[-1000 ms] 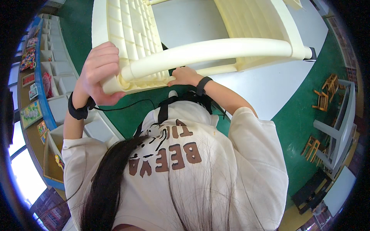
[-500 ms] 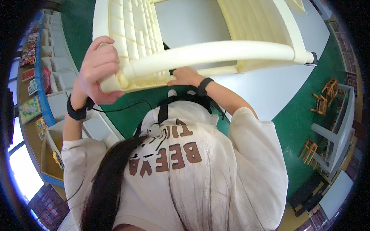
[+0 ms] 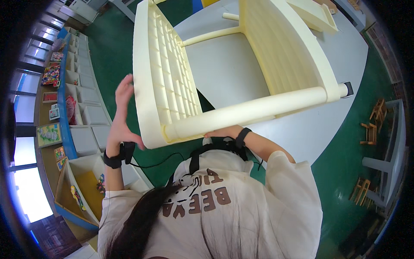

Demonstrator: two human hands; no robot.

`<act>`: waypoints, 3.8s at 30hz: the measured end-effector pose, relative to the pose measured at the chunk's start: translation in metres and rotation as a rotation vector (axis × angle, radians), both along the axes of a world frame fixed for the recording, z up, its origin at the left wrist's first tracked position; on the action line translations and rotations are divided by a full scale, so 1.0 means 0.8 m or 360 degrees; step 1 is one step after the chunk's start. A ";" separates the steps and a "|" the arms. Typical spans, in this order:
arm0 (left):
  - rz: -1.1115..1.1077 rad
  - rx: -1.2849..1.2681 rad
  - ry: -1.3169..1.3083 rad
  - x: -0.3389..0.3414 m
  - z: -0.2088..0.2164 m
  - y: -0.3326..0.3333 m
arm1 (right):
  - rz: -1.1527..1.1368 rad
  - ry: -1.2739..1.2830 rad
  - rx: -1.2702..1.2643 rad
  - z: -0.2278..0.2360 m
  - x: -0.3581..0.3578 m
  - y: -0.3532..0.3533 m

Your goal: Assembling or disassembling a modular plastic shelving unit by connecting and disconnecting plastic poles and shelves.

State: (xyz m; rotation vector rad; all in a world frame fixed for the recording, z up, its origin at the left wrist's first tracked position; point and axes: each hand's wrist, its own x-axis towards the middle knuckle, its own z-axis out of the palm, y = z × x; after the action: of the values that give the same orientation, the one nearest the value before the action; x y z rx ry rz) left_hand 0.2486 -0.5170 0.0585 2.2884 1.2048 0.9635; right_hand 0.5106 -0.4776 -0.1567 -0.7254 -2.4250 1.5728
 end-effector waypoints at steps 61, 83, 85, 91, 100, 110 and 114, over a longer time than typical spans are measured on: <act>0.1163 -0.0934 -0.1436 0.010 -0.002 0.056 | 0.0105 0.0349 -0.0090 -0.016 0.072 -0.031; 0.1280 -0.0816 -0.1107 0.097 0.056 0.065 | 0.0367 0.0024 0.0327 -0.046 0.028 -0.031; 0.1398 -0.0692 -0.1062 0.092 0.057 0.064 | 0.0515 -0.0147 0.0165 -0.033 0.020 -0.020; 0.0975 -0.1042 -0.1315 0.028 0.011 0.092 | 0.0826 -0.0716 -0.0802 0.005 0.002 0.018; 0.1138 -0.0926 -0.1335 0.023 0.007 0.083 | 0.0838 -0.0734 -0.1030 -0.031 -0.017 0.006; 0.1112 -0.0855 -0.1253 0.006 -0.006 0.085 | 0.0703 -0.0655 -0.0290 -0.002 -0.006 -0.008; 0.1106 -0.0892 -0.1368 0.018 -0.006 0.087 | 0.0932 -0.0518 0.0160 -0.028 0.002 -0.017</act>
State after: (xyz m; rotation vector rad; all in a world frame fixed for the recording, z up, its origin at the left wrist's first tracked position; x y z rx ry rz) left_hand 0.2626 -0.4474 0.0541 0.8370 1.5663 1.3883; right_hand 0.5120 -0.4908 -0.1791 -0.2727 -3.1415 1.5846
